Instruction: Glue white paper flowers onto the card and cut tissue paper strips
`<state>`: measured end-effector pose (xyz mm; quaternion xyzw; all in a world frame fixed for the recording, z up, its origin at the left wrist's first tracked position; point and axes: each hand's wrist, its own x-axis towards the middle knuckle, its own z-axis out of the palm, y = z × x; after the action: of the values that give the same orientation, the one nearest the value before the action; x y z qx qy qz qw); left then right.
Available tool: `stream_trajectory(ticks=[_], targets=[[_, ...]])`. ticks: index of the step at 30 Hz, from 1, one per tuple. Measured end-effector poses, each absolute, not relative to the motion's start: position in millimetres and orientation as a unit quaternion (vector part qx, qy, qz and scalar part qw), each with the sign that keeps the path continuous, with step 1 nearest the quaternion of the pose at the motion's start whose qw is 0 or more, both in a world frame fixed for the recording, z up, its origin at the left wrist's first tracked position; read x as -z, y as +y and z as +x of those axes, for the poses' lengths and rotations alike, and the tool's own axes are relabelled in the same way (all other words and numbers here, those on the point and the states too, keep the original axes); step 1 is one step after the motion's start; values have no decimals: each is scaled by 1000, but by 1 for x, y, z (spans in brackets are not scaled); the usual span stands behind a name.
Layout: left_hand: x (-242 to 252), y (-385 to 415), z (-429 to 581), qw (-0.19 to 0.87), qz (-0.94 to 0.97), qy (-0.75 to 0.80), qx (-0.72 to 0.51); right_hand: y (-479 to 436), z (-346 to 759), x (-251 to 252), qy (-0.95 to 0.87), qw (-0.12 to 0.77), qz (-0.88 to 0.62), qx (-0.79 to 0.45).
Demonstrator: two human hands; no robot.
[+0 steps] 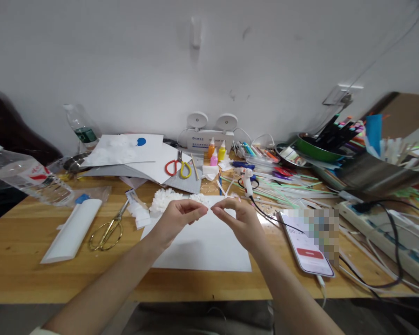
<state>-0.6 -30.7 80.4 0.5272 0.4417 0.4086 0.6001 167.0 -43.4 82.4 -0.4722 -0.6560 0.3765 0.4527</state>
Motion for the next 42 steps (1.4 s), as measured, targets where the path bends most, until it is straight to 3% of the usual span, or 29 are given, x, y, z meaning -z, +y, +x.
stream_trajectory(ticks=[13,20,27,42], targets=[[-66,-40,13,578,570,435,-390,-42,155,-65,-391,554,-396,-620],[-74,-39,12,537,594,430,-417,-40,158,-64,-388,557,-399,-616],[-79,-36,30,598,591,367,-398,-39,158,-66,-371,564,-365,-641],[-68,-25,23,595,442,439,-507,-45,173,-58,-419,566,-474,-529]])
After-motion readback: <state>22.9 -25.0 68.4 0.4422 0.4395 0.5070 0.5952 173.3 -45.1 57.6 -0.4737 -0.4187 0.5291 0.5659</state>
